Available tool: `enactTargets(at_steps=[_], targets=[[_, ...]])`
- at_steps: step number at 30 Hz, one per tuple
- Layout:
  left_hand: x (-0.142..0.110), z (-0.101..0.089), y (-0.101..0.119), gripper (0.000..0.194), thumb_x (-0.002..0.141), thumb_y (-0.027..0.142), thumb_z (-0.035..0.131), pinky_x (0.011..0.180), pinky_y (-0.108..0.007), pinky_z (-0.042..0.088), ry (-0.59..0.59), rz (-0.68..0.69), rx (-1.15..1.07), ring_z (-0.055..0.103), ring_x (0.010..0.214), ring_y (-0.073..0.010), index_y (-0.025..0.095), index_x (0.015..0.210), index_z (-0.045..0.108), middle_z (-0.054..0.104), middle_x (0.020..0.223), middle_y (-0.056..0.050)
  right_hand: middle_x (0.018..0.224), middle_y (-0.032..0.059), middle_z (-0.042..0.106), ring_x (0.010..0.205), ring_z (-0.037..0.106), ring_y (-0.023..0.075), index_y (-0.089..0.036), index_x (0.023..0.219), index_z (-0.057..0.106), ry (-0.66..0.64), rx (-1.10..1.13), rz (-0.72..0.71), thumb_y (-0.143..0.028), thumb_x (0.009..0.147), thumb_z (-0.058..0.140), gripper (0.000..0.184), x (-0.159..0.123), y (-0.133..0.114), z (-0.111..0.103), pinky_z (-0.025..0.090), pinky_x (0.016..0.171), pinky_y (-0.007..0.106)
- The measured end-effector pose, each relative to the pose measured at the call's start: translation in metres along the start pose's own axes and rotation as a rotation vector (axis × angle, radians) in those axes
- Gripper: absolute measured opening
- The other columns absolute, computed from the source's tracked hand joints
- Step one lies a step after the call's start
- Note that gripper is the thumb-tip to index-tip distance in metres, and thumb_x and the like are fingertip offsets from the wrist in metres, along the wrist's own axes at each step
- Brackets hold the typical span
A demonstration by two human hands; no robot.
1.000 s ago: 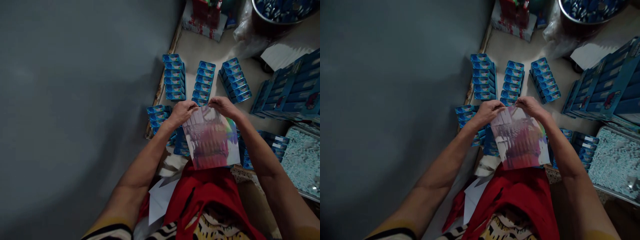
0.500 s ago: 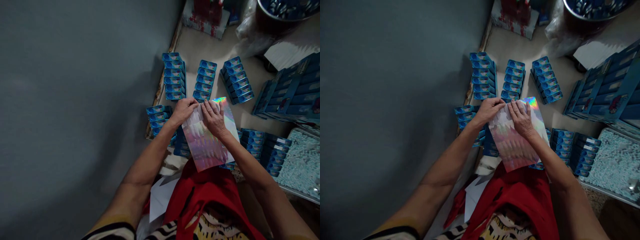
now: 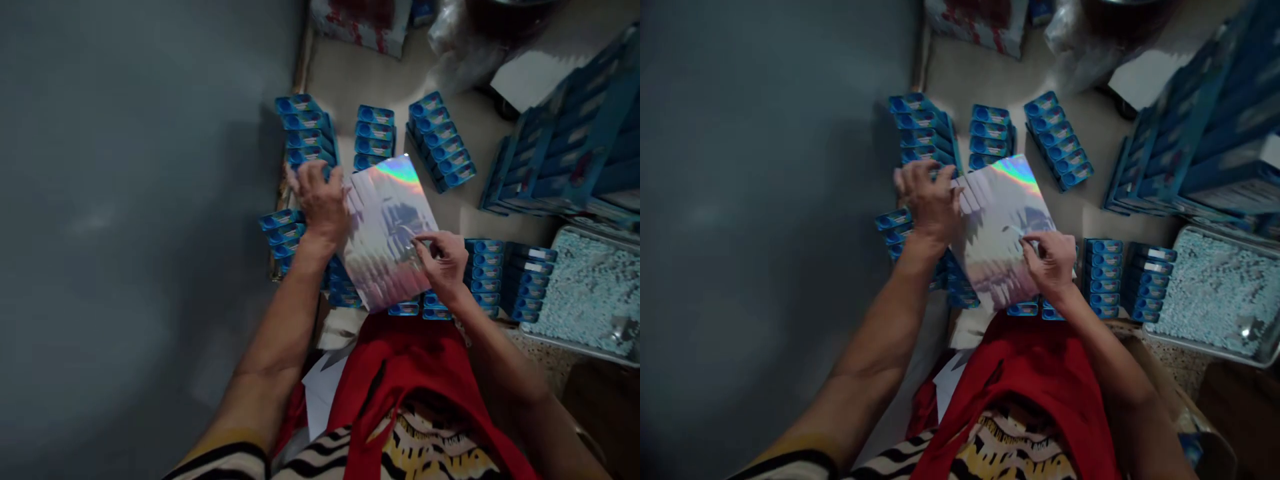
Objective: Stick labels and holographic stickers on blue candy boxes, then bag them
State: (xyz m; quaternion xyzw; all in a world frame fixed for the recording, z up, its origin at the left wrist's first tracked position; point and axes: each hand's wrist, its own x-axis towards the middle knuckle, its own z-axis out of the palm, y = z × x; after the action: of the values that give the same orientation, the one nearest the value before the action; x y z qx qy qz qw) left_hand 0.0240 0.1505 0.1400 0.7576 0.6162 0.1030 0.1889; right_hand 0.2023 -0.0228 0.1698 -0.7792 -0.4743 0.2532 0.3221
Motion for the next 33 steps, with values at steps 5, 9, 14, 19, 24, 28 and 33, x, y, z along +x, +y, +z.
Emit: enactTargets(at_steps=[5,9,14,19,24,28,33], targets=[[-0.085,0.021,0.078,0.05,0.104,0.061,0.055,0.102,-0.042,0.06,-0.358,0.1,-0.662,0.074,0.111,-0.0263,0.019,0.126,0.073,0.077,0.119,-0.014,0.059,-0.0053,0.05,0.056,0.042,0.0141,-0.026,0.083,0.077,0.079,0.379,0.443,-0.048,0.085,0.08,0.022,-0.056,0.025,-0.081,0.035,0.057,0.03],[-0.144,0.055,0.137,0.067,0.082,0.071,0.077,0.091,-0.037,0.064,-0.768,-0.021,-1.068,0.077,0.104,-0.0247,0.019,0.124,0.07,0.08,0.113,-0.013,0.061,-0.0052,0.053,0.057,0.041,0.0124,-0.024,0.082,0.078,0.121,0.482,0.565,-0.048,0.081,0.085,0.025,-0.101,0.057,-0.131,0.033,0.056,0.028],[-0.181,0.092,0.188,0.051,0.069,0.048,0.09,0.083,-0.035,0.064,-0.896,-0.078,-1.027,0.077,0.083,-0.0208,0.018,0.108,0.077,0.08,0.087,-0.004,0.057,-0.0058,0.051,0.055,0.042,0.0117,-0.023,0.078,0.076,0.16,0.592,0.678,-0.048,0.076,0.089,0.029,-0.141,0.091,-0.169,0.033,0.054,0.027],[-0.209,0.111,0.221,0.03,0.071,0.044,0.087,0.062,-0.027,0.056,-0.961,-0.087,-0.974,0.068,0.062,-0.0154,0.019,0.085,0.08,0.075,0.069,-0.001,0.058,-0.0049,0.056,0.053,0.046,0.0108,-0.022,0.076,0.076,0.204,0.656,0.741,-0.05,0.072,0.092,0.033,-0.165,0.118,-0.196,0.038,0.051,0.025],[-0.221,0.125,0.242,0.021,0.079,0.041,0.083,0.06,-0.027,0.053,-0.919,-0.084,-0.855,0.067,0.061,-0.016,0.021,0.081,0.079,0.074,0.067,0.0,0.061,-0.0028,0.061,0.047,0.054,0.0139,-0.021,0.082,0.076,0.28,0.589,0.828,-0.063,0.075,0.087,0.043,-0.165,0.154,-0.2,0.04,0.042,0.027],[-0.216,0.143,0.266,0.008,0.09,0.03,0.078,0.076,-0.033,0.054,-0.712,0.075,-0.563,0.073,0.077,-0.0208,0.023,0.087,0.079,0.079,0.081,-0.003,0.056,-0.0039,0.059,0.049,0.059,0.0155,-0.021,0.086,0.078,0.332,0.239,0.769,-0.06,0.084,0.078,0.039,-0.141,0.193,-0.19,0.036,0.047,0.026],[-0.208,0.164,0.285,0.008,0.098,0.022,0.071,0.093,-0.042,0.046,-0.523,0.25,-0.191,0.07,0.106,-0.0303,0.025,0.095,0.077,0.082,0.099,-0.007,0.062,-0.002,0.069,0.058,0.069,0.0181,-0.022,0.096,0.08,0.237,-0.021,0.733,-0.05,0.097,0.068,0.03,-0.108,0.222,-0.178,0.041,0.059,0.027]])
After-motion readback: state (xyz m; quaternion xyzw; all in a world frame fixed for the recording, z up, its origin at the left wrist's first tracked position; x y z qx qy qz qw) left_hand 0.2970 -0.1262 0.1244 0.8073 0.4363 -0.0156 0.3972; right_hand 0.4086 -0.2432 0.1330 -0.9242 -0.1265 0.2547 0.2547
